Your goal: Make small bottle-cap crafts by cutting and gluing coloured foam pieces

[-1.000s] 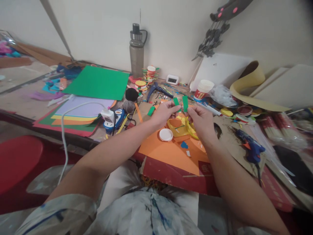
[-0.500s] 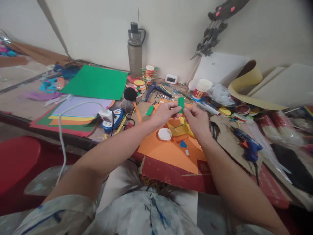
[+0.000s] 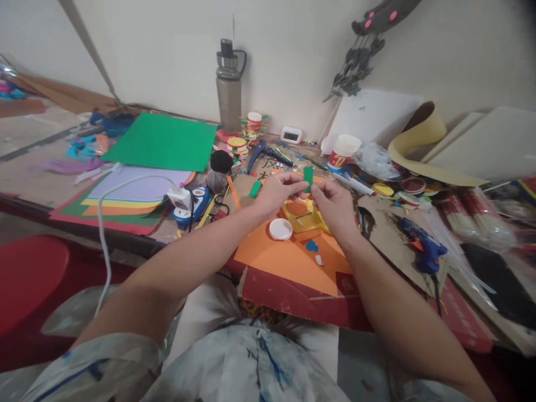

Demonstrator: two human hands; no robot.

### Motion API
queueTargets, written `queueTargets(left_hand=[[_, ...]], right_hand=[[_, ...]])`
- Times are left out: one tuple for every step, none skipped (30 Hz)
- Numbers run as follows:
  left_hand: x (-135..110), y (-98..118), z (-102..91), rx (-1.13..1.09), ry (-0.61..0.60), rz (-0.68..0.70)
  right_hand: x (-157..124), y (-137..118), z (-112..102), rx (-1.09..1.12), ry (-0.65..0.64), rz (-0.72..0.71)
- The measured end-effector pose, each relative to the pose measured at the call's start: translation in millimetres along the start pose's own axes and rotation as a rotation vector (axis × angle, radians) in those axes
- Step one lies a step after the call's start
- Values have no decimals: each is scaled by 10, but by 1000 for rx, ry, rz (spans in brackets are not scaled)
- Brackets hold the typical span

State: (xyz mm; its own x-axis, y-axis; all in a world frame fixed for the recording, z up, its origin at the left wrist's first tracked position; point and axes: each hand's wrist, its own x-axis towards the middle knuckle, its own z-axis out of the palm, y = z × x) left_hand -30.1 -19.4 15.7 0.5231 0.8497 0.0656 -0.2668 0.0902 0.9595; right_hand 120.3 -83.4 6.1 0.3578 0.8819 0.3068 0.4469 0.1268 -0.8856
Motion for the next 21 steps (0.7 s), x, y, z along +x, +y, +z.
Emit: queueTargets(left_hand=[[2,-8,-4,19,-4,14],[6,-18,-9,43,-6,30],[12,-30,-15,73,-5,49],[19,-44,-23,110,-1,72],[29,-61,-35,158,8,107],[42,-78,-51,221,26,161],[58,-96,-73,304,44,237],[77,-115,-101,398,60,339],[100,-133,-135,496,73,460],[125,-151,-174,590,76,589],[151,-167,-215,662,78,714],[177,-180,-257,718,75,820],[200,-190,-296,762,66,909],[219,-197,-330,796,52,978],[232,-199,-355,820,30,1027],[238,-197,-370,831,6,1055],[238,-191,-372,827,-10,1060],[231,-183,-362,807,-15,1042],[219,-174,-340,764,-3,1002],[205,-163,-309,696,23,934],[188,-152,-270,605,52,839]], right_hand=[[4,0,-4,-9,-8,-13],[7,1,-9,-20,-13,-29],[11,2,-16,-31,-16,-46],[15,4,-23,-41,-13,-64],[19,5,-31,-47,-3,-82],[22,4,-38,-41,13,-96],[25,0,-45,-20,29,-97],[27,-7,-50,22,41,-80],[28,-20,-53,86,44,-44],[27,-38,-55,167,34,8],[24,-60,-55,254,4,70],[20,-87,-53,338,-40,130],[15,-116,-51,409,-87,176],[8,-143,-48,461,-129,205],[2,-167,-44,494,-160,218],[-4,-185,-41,510,-178,220],[-9,-196,-39,512,-186,211],[-12,-198,-38,502,-186,196],[-13,-194,-37,482,-182,178],[-13,-186,-38,451,-169,156],[-13,-175,-39,409,-147,128]])
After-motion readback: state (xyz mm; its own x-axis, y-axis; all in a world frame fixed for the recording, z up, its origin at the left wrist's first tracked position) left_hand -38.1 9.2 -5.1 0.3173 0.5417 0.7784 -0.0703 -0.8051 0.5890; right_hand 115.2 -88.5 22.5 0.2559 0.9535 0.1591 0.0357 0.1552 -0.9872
